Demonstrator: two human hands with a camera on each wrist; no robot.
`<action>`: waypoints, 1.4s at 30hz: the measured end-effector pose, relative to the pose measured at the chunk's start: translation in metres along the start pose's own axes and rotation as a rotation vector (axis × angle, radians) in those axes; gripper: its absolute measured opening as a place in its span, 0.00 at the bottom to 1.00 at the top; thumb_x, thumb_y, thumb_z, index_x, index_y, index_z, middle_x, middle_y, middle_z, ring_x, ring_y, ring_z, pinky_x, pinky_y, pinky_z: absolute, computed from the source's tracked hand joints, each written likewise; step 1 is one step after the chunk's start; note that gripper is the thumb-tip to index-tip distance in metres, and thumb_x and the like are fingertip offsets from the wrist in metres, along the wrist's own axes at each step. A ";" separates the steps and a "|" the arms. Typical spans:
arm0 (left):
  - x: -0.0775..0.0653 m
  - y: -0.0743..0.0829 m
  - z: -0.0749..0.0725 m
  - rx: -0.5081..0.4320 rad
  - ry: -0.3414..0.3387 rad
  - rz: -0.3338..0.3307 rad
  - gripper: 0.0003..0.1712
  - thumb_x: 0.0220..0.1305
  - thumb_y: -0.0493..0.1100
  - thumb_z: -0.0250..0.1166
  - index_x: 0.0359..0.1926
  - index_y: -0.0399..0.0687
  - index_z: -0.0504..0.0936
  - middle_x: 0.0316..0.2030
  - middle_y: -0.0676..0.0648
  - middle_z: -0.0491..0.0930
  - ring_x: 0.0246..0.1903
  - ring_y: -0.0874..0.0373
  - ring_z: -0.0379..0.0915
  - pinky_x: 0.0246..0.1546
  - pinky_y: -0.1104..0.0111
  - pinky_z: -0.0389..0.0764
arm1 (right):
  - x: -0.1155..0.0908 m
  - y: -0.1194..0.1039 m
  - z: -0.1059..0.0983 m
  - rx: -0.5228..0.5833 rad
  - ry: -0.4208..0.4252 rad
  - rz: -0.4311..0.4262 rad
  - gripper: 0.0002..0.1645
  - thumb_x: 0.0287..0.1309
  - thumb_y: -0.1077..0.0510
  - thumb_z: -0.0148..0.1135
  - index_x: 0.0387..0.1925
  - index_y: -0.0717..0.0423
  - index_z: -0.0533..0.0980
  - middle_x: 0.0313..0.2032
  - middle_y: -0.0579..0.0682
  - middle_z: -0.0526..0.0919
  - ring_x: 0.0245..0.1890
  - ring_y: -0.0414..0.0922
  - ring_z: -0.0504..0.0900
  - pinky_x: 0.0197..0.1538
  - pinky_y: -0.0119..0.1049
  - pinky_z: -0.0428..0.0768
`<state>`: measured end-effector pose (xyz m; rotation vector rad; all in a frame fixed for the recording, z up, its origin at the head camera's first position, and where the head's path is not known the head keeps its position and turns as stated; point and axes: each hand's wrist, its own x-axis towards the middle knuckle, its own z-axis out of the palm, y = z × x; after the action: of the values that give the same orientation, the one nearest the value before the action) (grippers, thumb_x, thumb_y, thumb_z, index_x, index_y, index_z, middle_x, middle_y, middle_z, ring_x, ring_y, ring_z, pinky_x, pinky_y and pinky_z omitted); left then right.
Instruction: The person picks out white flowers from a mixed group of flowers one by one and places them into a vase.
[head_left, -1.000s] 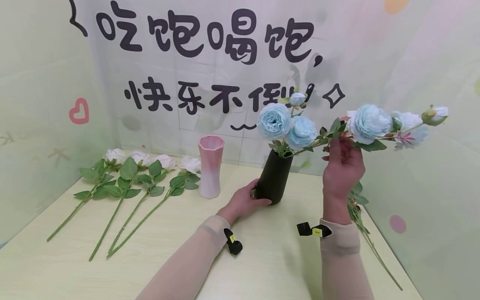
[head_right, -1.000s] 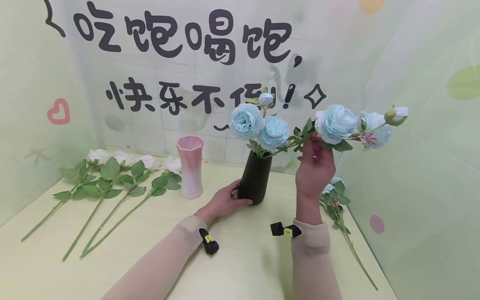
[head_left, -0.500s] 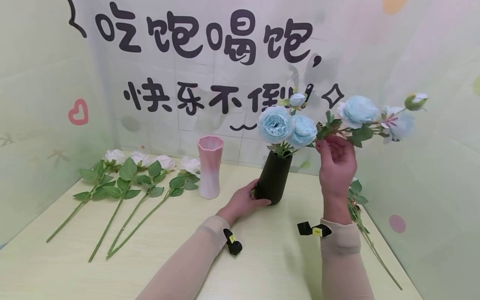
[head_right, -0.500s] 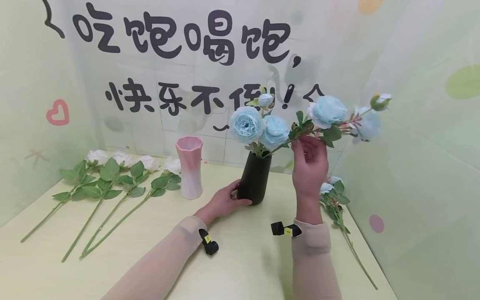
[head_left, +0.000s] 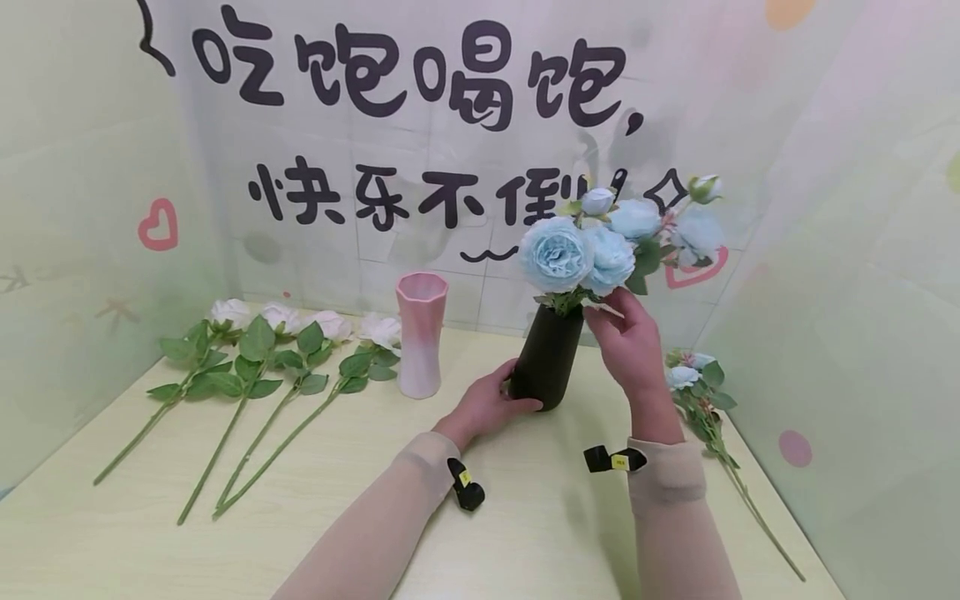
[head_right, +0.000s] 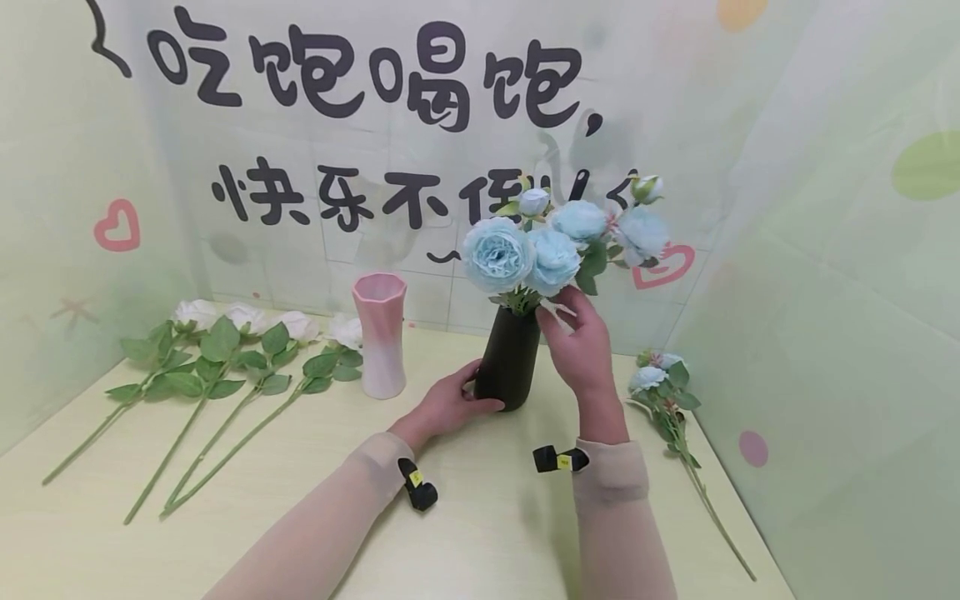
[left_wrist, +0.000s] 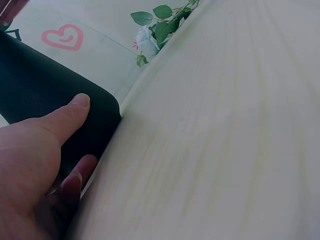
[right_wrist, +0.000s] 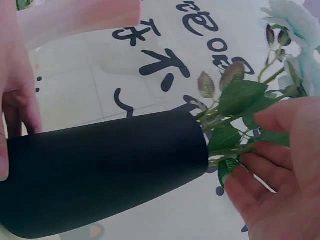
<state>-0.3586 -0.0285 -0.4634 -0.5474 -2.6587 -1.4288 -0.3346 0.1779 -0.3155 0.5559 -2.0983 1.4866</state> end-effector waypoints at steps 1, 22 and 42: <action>0.000 0.000 0.000 -0.007 0.001 0.005 0.45 0.56 0.62 0.73 0.71 0.64 0.64 0.52 0.50 0.78 0.37 0.64 0.76 0.46 0.61 0.77 | 0.000 0.001 0.001 -0.049 -0.035 0.002 0.26 0.65 0.61 0.63 0.63 0.60 0.72 0.58 0.56 0.75 0.58 0.48 0.71 0.60 0.46 0.72; -0.001 0.001 -0.001 -0.036 0.013 0.038 0.44 0.56 0.60 0.74 0.70 0.62 0.64 0.54 0.50 0.78 0.40 0.63 0.78 0.53 0.59 0.75 | -0.002 0.014 0.017 -0.358 -0.306 -0.177 0.43 0.62 0.52 0.65 0.74 0.50 0.58 0.69 0.50 0.59 0.67 0.50 0.55 0.65 0.59 0.59; -0.001 0.001 0.000 -0.038 -0.002 0.012 0.45 0.57 0.60 0.74 0.71 0.60 0.63 0.57 0.49 0.75 0.39 0.64 0.78 0.53 0.58 0.75 | -0.005 0.011 0.012 -0.453 -0.333 -0.091 0.37 0.65 0.51 0.64 0.70 0.59 0.63 0.68 0.56 0.61 0.67 0.57 0.52 0.65 0.62 0.57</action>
<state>-0.3573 -0.0288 -0.4629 -0.5676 -2.6297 -1.4797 -0.3393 0.1698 -0.3301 0.7449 -2.5213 0.8650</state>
